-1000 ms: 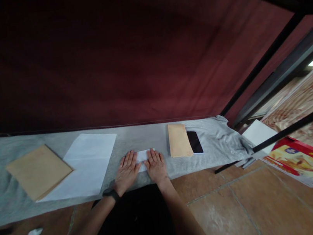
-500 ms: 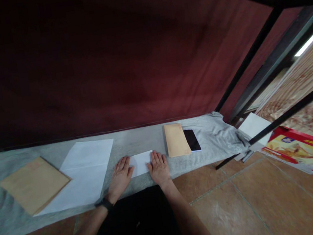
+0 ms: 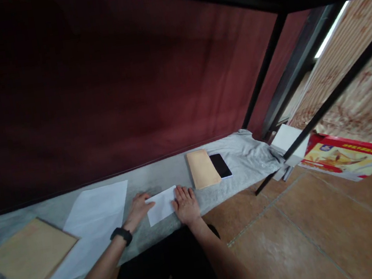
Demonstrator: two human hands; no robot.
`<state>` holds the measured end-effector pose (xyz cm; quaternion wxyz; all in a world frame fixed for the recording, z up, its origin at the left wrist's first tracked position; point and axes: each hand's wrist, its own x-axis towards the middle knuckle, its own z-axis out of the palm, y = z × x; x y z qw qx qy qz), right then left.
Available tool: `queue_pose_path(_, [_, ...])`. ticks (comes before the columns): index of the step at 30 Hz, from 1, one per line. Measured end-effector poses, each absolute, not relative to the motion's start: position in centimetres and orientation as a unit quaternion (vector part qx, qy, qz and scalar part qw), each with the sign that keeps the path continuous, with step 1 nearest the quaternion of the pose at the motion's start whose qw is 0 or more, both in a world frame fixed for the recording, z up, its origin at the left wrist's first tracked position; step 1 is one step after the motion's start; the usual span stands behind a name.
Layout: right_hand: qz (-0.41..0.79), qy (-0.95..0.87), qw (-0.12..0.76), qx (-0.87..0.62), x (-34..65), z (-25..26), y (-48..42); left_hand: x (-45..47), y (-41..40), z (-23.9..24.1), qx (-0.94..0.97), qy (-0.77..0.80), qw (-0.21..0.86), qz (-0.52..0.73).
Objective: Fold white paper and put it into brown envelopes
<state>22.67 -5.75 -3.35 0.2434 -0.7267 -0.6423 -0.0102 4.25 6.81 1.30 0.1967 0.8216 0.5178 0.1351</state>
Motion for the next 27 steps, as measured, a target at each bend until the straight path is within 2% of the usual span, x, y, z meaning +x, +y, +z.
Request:
queue_pose_path(4, [-0.003,-0.639,0.258,-0.724,22.7,-3.1,-5.8,4.0,6.6,2.1,0.81,0.524,0.215,0.148])
queue_pose_path(6, [0.011,-0.627,0.281,-0.726,22.9,-2.9,-5.9,3.8,5.9,3.0,0.791,0.534,0.21,0.213])
queue_pose_path(9, [0.05,-0.576,0.348,-0.738,23.3,-2.7,-6.2,3.2,4.2,4.5,0.777,0.5,0.145,0.353])
queue_pose_path(11, [0.082,-0.539,0.398,-0.737,23.3,-2.6,-6.5,2.8,2.3,5.2,0.812,0.437,0.079,0.38])
queue_pose_path(14, [0.137,-0.507,0.465,-0.713,23.0,-2.3,-6.9,2.6,-0.9,5.0,0.894,0.326,0.0,0.309])
queue_pose_path(18, [0.236,-0.472,0.529,-0.664,22.0,-1.7,-7.2,3.3,-4.6,3.3,0.94,0.224,-0.042,0.253])
queue_pose_path(24, [0.38,-0.374,0.573,-0.622,20.8,-0.2,-6.5,4.1,-6.1,2.9,0.952,0.192,-0.071,0.229])
queue_pose_path(27, [0.403,-0.355,0.589,-0.604,20.2,0.2,-5.2,4.4,-5.6,3.5,0.954,0.199,-0.081,0.211])
